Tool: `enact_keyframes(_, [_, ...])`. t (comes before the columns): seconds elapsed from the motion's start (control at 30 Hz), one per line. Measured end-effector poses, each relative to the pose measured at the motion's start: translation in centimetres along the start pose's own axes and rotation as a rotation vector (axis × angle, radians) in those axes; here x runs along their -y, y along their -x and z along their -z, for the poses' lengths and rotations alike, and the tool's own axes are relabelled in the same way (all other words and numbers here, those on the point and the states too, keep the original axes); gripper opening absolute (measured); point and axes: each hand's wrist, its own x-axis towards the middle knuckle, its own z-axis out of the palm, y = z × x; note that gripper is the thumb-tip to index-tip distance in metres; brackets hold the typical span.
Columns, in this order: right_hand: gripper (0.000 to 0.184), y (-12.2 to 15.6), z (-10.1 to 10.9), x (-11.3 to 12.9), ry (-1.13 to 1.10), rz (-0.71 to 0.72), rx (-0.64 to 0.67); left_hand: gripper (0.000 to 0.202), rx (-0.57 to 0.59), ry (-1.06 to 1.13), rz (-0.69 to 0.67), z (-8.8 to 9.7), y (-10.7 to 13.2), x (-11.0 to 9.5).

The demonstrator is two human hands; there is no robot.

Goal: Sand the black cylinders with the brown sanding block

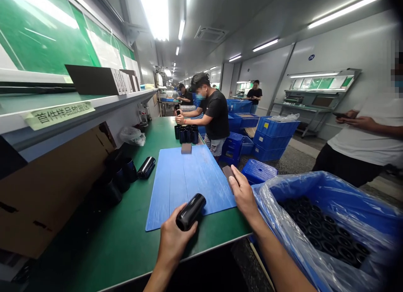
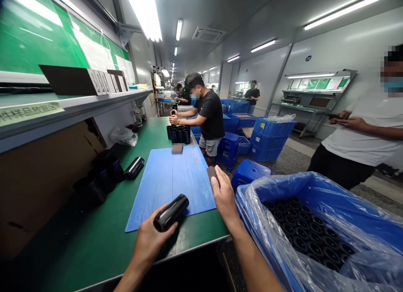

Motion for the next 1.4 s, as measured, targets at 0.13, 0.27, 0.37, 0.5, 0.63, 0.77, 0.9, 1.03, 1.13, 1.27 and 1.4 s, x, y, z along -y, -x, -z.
enact_keyframes(0.13, [0.051, 4.3, -1.4, 5.0, 0.004, 0.098, 0.077, 0.056, -0.033, 0.023, -0.008, -0.1, 0.0, 0.1])
enact_keyframes(0.27, [0.051, 6.9, -3.1, 9.0, 0.102, 0.397, 0.315, 0.047, -0.034, 0.039, 0.0, 0.0, 0.1, 0.2])
enact_keyframes(0.37, [0.048, 6.5, -3.4, 9.0, 0.181, 0.291, 0.289, 0.052, -0.067, 0.034, -0.028, 0.1, 0.0, 0.1])
enact_keyframes(0.5, [0.054, 6.4, -3.4, 9.0, 0.179, 0.393, 0.333, 0.047, -0.02, 0.051, -0.01, 0.1, 0.0, 0.0])
enact_keyframes(0.63, [0.05, 6.4, -3.8, 9.4, 0.201, 0.336, 0.285, 0.052, -0.049, 0.041, -0.023, 0.0, -0.1, 0.3])
enact_keyframes(0.77, [0.051, 6.0, -3.9, 9.5, 0.193, 0.381, 0.342, 0.048, -0.035, 0.022, -0.018, 0.0, -0.1, 0.2])
enact_keyframes(0.9, [0.05, 5.9, -3.7, 9.6, 0.213, 0.338, 0.331, 0.049, -0.03, 0.026, -0.013, 0.0, -0.1, -0.1])
enact_keyframes(1.03, [0.05, 6.2, -3.6, 9.7, 0.208, 0.353, 0.335, 0.049, -0.018, 0.02, -0.015, 0.0, -0.2, -0.1])
enact_keyframes(1.13, [0.05, 6.1, -3.5, 9.5, 0.212, 0.327, 0.32, 0.05, -0.028, 0.023, -0.007, -0.1, -0.2, 0.1])
enact_keyframes(1.27, [0.051, 5.8, -3.5, 9.0, 0.187, 0.309, 0.356, 0.051, -0.007, 0.021, -0.011, -0.2, -0.2, 0.3])
enact_keyframes(1.4, [0.051, 6.7, -4.0, 9.6, 0.185, 0.271, 0.349, 0.05, -0.016, 0.015, 0.003, 0.0, -0.1, 0.3])
